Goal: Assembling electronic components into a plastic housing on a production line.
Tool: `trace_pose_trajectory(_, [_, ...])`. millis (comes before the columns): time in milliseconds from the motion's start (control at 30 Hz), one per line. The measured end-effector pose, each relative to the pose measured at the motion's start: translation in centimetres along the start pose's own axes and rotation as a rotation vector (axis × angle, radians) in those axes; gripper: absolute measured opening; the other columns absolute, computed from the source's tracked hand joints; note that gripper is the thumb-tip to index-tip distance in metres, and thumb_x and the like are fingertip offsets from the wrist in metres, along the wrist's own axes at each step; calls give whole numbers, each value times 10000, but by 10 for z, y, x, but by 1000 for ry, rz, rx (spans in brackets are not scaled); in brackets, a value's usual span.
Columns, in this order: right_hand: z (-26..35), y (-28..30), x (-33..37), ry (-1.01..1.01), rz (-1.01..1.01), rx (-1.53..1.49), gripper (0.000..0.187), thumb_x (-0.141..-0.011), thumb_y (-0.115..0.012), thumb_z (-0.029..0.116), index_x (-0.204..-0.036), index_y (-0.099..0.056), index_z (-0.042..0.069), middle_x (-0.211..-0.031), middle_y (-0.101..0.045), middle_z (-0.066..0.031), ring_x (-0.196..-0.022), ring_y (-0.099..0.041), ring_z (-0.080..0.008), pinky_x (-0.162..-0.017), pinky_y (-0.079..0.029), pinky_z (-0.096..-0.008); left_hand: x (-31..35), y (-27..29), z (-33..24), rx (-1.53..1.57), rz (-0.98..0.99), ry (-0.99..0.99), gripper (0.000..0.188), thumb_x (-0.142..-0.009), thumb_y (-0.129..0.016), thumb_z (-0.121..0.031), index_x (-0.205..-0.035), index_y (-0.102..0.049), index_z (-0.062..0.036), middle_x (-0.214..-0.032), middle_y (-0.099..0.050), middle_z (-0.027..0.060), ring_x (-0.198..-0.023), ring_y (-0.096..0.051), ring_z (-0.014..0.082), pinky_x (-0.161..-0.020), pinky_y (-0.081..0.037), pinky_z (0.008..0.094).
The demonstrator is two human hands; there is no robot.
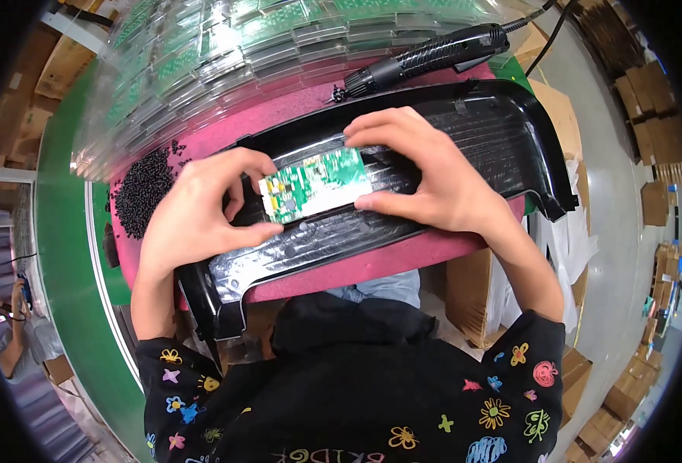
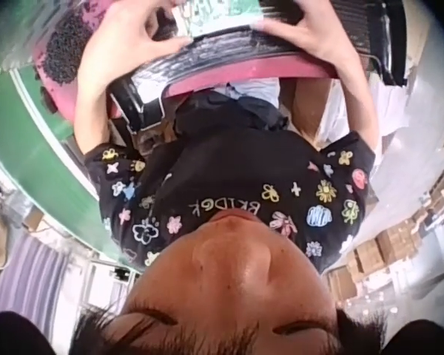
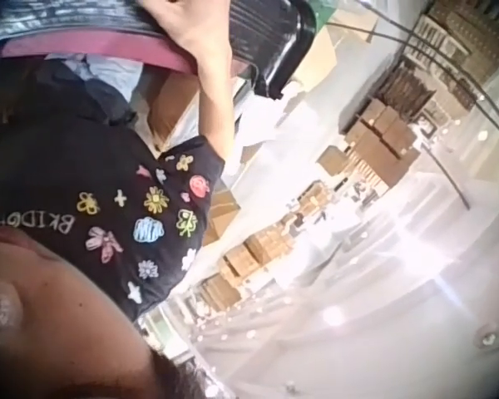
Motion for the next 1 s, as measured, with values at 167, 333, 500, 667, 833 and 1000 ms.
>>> trace_pose_trajectory(167, [-7, -10, 3, -32, 55, 30, 483, -667, -788, 159, -1086, -584, 28, -1163, -542, -107, -1106, -484, -302, -957, -400, -387, 0, -10, 4, -69, 102, 115, 481, -577, -824, -165, -970, -576, -42, -760, -550, 60, -633, -532, 187, -583, -455, 298])
trace_pose_trajectory(333, [-6, -11, 3, -41, 66, 88, 503, -651, -790, 135, -1095, -578, 33, -1169, -536, -107, -1108, -480, -307, -954, -399, -394, 1, -11, 6, -102, 104, 143, 479, -576, -822, -171, -967, -573, -49, -758, -536, 65, -676, -550, 211, -608, -465, 330])
trace_pose_trajectory(500, [-7, -12, 3, -56, 60, 79, 514, -644, -792, 119, -1102, -574, 37, -1170, -537, -104, -1110, -486, -309, -955, -399, -398, 0, -12, 6, -117, 107, 135, 481, -577, -820, -167, -971, -571, -50, -755, -514, 65, -669, -543, 212, -601, -459, 331])
trace_pose_trajectory(667, [-7, -14, 2, -47, 58, 84, 529, -641, -793, 120, -1113, -569, 41, -1171, -537, -103, -1104, -492, -311, -956, -400, -399, -1, -11, 5, -119, 119, 145, 487, -581, -820, -171, -981, -568, -52, -762, -504, 64, -670, -533, 215, -602, -452, 335])
trace_pose_trajectory(833, [-4, -12, 2, -55, 77, 114, 562, -638, -798, 124, -1142, -562, 47, -1187, -530, -112, -1110, -496, -303, -964, -402, -398, 1, -10, 5, -98, 117, 146, 502, -586, -818, -152, -1007, -566, -50, -773, -502, 73, -696, -533, 226, -626, -450, 343])
trace_pose_trajectory(1000, [2, 18, 6, -279, -250, -43, 558, -753, -735, 149, -1257, -519, 48, -1171, -567, -146, -1121, -525, -289, -956, -420, -381, 8, -6, 5, -61, 86, 119, 561, -588, -828, -153, -1069, -559, -45, -782, -509, 82, -710, -545, 237, -643, -459, 346])
Point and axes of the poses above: each hand's wrist, its own x-axis away from the middle knuckle, its own y-axis out of the back of the hand, z = x × y, the point moved 4 cm from there along -x, towards the middle knuckle
